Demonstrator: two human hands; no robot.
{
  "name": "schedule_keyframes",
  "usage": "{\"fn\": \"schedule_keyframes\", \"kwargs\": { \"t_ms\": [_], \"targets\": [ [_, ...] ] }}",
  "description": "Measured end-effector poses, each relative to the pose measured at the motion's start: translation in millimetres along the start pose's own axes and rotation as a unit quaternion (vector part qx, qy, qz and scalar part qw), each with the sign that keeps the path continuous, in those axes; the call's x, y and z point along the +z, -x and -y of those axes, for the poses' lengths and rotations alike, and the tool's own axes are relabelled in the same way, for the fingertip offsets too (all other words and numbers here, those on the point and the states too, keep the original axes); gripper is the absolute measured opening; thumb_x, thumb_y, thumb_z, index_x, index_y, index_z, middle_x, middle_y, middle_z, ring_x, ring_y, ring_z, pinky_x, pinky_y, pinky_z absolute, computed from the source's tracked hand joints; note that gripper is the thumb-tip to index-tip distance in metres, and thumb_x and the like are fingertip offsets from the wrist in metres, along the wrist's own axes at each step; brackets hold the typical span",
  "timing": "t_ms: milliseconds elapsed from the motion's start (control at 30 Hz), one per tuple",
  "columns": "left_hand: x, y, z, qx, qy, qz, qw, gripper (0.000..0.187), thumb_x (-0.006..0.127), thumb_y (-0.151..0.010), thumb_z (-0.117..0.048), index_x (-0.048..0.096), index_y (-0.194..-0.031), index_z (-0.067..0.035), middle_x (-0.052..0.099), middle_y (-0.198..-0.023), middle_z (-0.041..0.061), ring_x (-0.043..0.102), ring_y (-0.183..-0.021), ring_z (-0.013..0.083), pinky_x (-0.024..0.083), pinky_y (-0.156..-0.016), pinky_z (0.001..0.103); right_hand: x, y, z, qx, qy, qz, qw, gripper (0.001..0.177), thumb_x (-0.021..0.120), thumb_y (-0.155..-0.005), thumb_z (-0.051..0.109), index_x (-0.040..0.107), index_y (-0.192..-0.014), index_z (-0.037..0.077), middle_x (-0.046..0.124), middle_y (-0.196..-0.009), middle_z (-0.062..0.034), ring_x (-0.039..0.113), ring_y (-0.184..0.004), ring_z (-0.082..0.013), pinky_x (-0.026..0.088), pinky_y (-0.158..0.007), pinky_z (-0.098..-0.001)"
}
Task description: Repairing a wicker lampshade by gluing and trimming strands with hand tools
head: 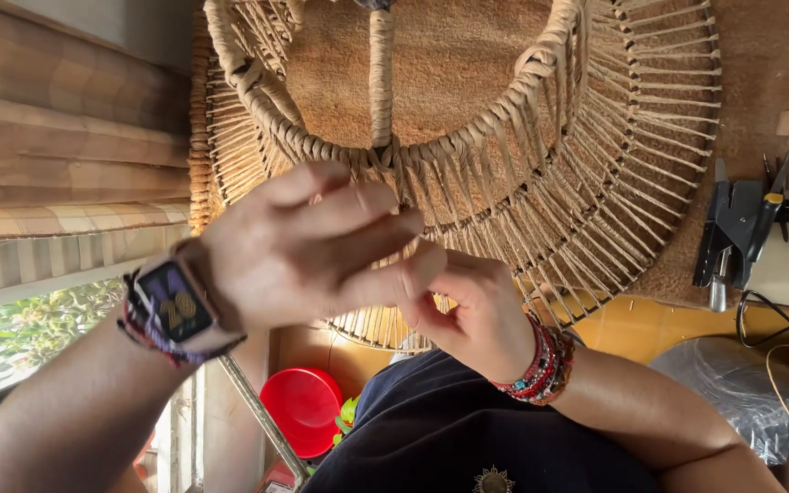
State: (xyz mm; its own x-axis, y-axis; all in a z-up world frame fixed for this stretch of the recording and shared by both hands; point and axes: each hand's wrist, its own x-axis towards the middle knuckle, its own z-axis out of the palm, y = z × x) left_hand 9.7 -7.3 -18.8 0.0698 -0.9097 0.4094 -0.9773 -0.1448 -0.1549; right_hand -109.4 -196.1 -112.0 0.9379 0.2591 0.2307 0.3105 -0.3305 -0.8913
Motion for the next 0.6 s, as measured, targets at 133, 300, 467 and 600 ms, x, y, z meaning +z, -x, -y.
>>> {"fn": "schedule_keyframes", "kwargs": {
  "t_ms": [133, 300, 467, 600],
  "targets": [
    [-1.4, -4.9, 11.9, 0.000, 0.052, -0.025, 0.998, 0.009, 0.069, -0.110, -0.014, 0.062, -0.113, -0.018, 0.073, -0.094, -0.009, 0.063, -0.097, 0.0187, 0.046, -0.081, 0.028, -8.7, -13.7, 18.1, -0.009, -0.018, 0.000, 1.000, 0.014, 0.059, -0.099, 0.011, 0.071, -0.091, 0.010, 0.077, -0.083, 0.0004, 0.072, -0.069, -0.0177, 0.054, -0.067, -0.0322],
    [-2.3, -5.9, 17.3, 0.011, 0.111, -0.035, 0.993, 0.006, 0.069, -0.107, -0.010, 0.075, -0.107, -0.013, 0.076, -0.105, -0.002, 0.065, -0.097, 0.0196, 0.043, -0.080, 0.031, -12.4, -17.4, 23.6, -0.007, -0.059, 0.005, 0.998, 0.017, 0.060, -0.100, 0.009, 0.070, -0.086, 0.006, 0.074, -0.081, -0.0022, 0.070, -0.069, -0.0130, 0.054, -0.065, -0.0274],
    [-2.8, -8.4, 16.0, 0.019, 0.076, -0.045, 0.996, 0.009, 0.071, -0.106, -0.008, 0.074, -0.100, -0.014, 0.075, -0.103, -0.003, 0.063, -0.093, 0.0183, 0.042, -0.077, 0.029, -14.0, -16.3, 24.9, -0.003, -0.053, 0.005, 0.999, 0.019, 0.059, -0.100, 0.011, 0.070, -0.086, 0.005, 0.073, -0.081, -0.0039, 0.070, -0.069, -0.0145, 0.054, -0.065, -0.0285],
    [-4.1, -9.8, 14.2, 0.034, 0.041, -0.038, 0.998, 0.012, 0.069, -0.107, -0.009, 0.071, -0.096, -0.015, 0.073, -0.097, -0.004, 0.060, -0.089, 0.0166, 0.041, -0.074, 0.027, -13.1, -15.2, 25.5, 0.006, -0.053, 0.005, 0.999, 0.018, 0.058, -0.100, 0.009, 0.069, -0.086, 0.006, 0.073, -0.082, -0.0027, 0.069, -0.070, -0.0139, 0.054, -0.066, -0.0286]
  ]
}}
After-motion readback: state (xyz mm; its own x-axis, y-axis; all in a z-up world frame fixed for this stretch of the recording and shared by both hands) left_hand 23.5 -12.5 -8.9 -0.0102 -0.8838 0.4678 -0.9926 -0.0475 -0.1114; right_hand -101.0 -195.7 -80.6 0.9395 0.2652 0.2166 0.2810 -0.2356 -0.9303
